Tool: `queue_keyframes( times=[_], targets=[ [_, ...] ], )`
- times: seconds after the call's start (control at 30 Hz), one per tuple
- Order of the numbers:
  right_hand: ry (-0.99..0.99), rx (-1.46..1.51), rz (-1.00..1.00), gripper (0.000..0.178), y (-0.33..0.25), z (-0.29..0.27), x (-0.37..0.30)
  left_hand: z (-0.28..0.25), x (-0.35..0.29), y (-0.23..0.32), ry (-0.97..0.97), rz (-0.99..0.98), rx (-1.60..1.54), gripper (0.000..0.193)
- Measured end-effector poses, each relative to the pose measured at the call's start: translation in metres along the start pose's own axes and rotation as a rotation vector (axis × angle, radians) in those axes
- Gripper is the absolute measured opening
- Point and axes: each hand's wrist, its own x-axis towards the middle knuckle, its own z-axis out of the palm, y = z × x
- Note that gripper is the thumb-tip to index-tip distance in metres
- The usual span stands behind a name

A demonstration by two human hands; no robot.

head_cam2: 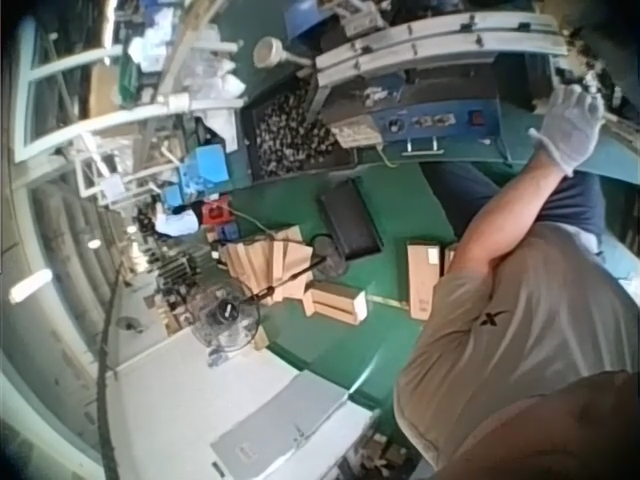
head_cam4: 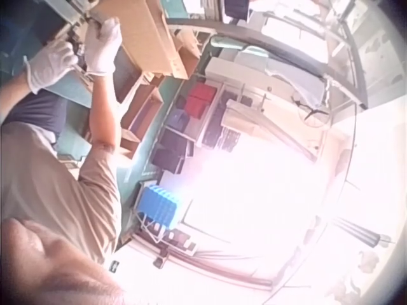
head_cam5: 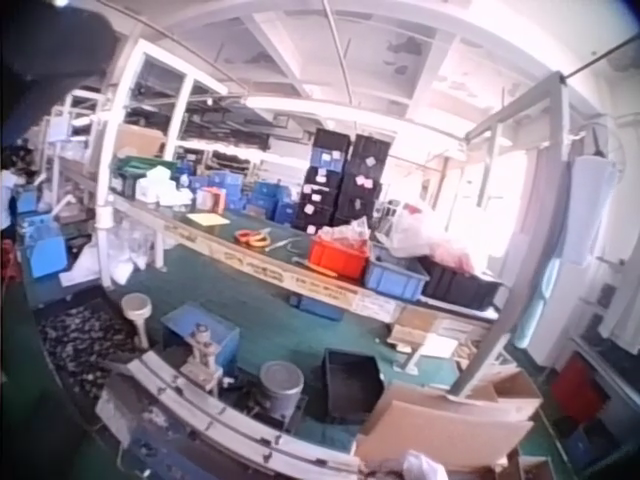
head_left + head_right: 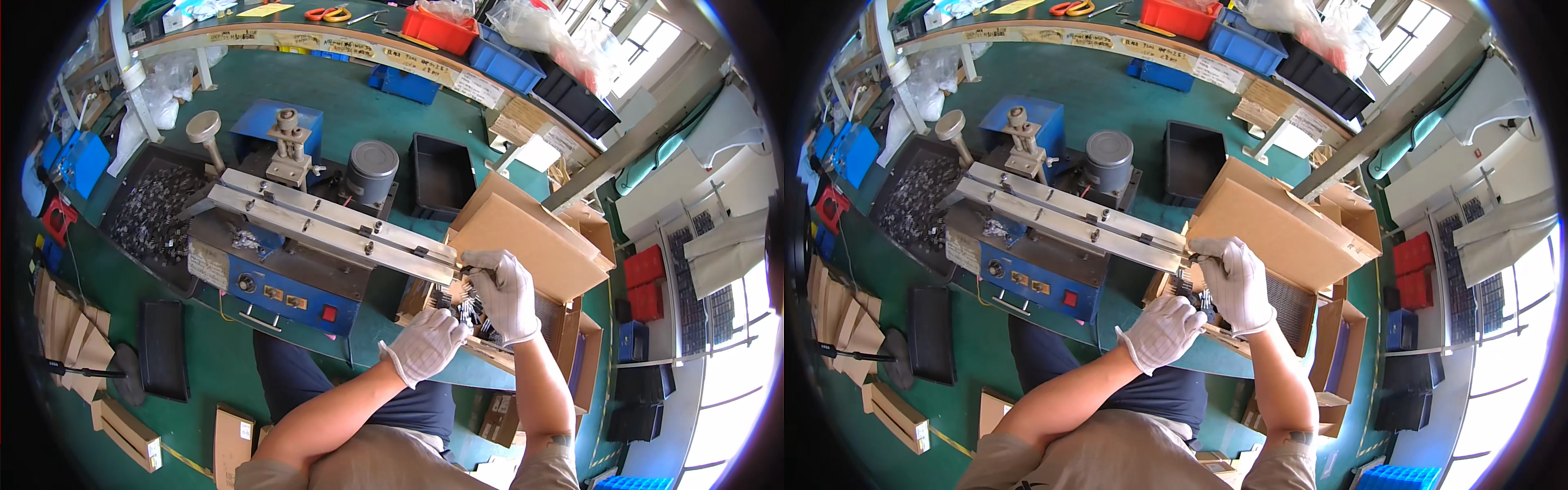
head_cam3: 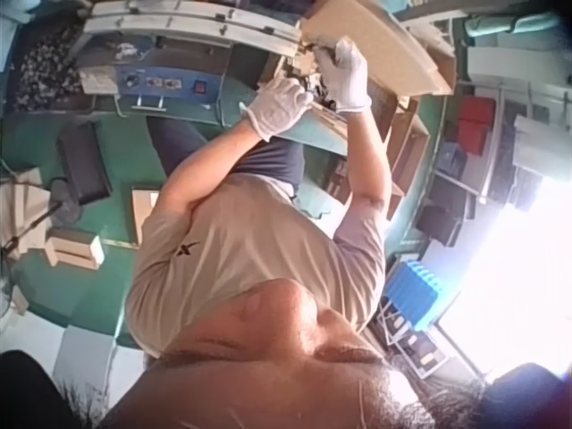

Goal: The person assembles electronic components by picking up small parts from a box and placing them into an assembly machine or onto a circuit board by hand.

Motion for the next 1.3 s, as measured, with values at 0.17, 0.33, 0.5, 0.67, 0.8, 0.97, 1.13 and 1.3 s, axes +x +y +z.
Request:
queue_keyframes(
  times=[0.17,0.33,0.5,0.67,0.8,0.97,1.13,1.3],
  targets=[
    [0.05,0.006,-0.063,0.027,-0.005,0.013,0.0,-0.001,0.0,0.0,0.018,0.001,0.012,0.015],
    [0.243,0.263,0.273,0.036,0.002,0.02,0.005,-0.004,0.001,0.001,0.005,-0.006,0.009,0.014],
    [-0.465,-0.431,0.209,0.026,0.052,0.042,0.001,0.0,-0.001,-0.001,0.005,-0.014,-0.02,0.013],
    [-0.48,-0.592,0.202,0.036,0.111,0.085,-0.019,-0.002,0.004,0.001,-0.007,0.01,-0.031,0.013],
    [-0.326,-0.41,0.107,0.03,0.09,0.071,-0.013,-0.001,0.001,0.0,-0.006,-0.011,-0.018,0.013],
    [-0.041,0.004,0.372,0.015,0.036,0.024,-0.005,-0.007,0.001,0.0,-0.011,-0.023,-0.029,0.014],
    [0.004,0.091,0.234,0.013,0.01,-0.009,-0.012,-0.001,-0.001,0.0,-0.023,-0.024,-0.017,0.016],
    [-0.021,-0.042,0.01,0.017,-0.004,-0.007,-0.003,0.001,-0.002,0.0,-0.035,-0.031,-0.028,0.019]
  ],
)
